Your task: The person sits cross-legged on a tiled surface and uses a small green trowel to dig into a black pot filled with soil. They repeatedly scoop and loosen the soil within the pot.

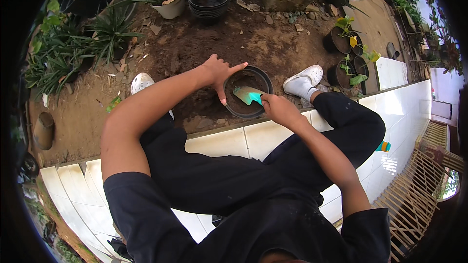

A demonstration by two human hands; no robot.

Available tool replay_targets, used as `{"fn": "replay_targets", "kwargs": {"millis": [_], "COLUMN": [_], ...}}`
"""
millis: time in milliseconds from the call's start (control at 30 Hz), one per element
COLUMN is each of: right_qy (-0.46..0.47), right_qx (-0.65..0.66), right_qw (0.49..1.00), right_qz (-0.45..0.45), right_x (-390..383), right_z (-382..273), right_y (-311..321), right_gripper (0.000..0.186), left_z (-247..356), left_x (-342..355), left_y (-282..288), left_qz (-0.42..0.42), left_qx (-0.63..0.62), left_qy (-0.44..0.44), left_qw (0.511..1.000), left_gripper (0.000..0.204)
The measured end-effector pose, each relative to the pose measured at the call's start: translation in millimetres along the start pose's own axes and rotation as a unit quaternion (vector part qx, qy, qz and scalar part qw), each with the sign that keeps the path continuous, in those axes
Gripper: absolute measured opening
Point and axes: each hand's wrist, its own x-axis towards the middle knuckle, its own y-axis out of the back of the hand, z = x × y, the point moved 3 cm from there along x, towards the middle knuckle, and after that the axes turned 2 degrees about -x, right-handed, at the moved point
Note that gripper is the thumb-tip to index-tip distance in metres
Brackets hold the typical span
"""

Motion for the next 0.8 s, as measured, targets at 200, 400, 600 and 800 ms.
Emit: {"fn": "replay_targets", "kwargs": {"millis": [200, 400, 600, 800], "right_qy": [0.051, -0.006, -0.01, -0.1], "right_qx": [-0.026, -0.056, -0.046, -0.033], "right_qw": [0.998, 0.998, 0.998, 0.992], "right_qz": [-0.034, -0.019, 0.038, -0.068], "right_x": [7, -4, 4, -11], "right_z": [-5, -6, -12, -27], "right_y": [36, 9, 21, 27], "right_gripper": [0.03, 0.026, 0.026, 0.03], "left_z": [-1, -1, -4, -1], "left_x": [-4, 0, 6, -5], "left_y": [-3, 0, -11, -6], "left_qz": [-0.029, -0.008, -0.006, -0.014], "left_qx": [-0.001, 0.006, 0.02, 0.002], "left_qy": [0.025, 0.013, 0.012, 0.016], "left_qw": [0.999, 1.0, 1.0, 1.0], "left_gripper": [0.157, 0.157, 0.159, 0.158]}}
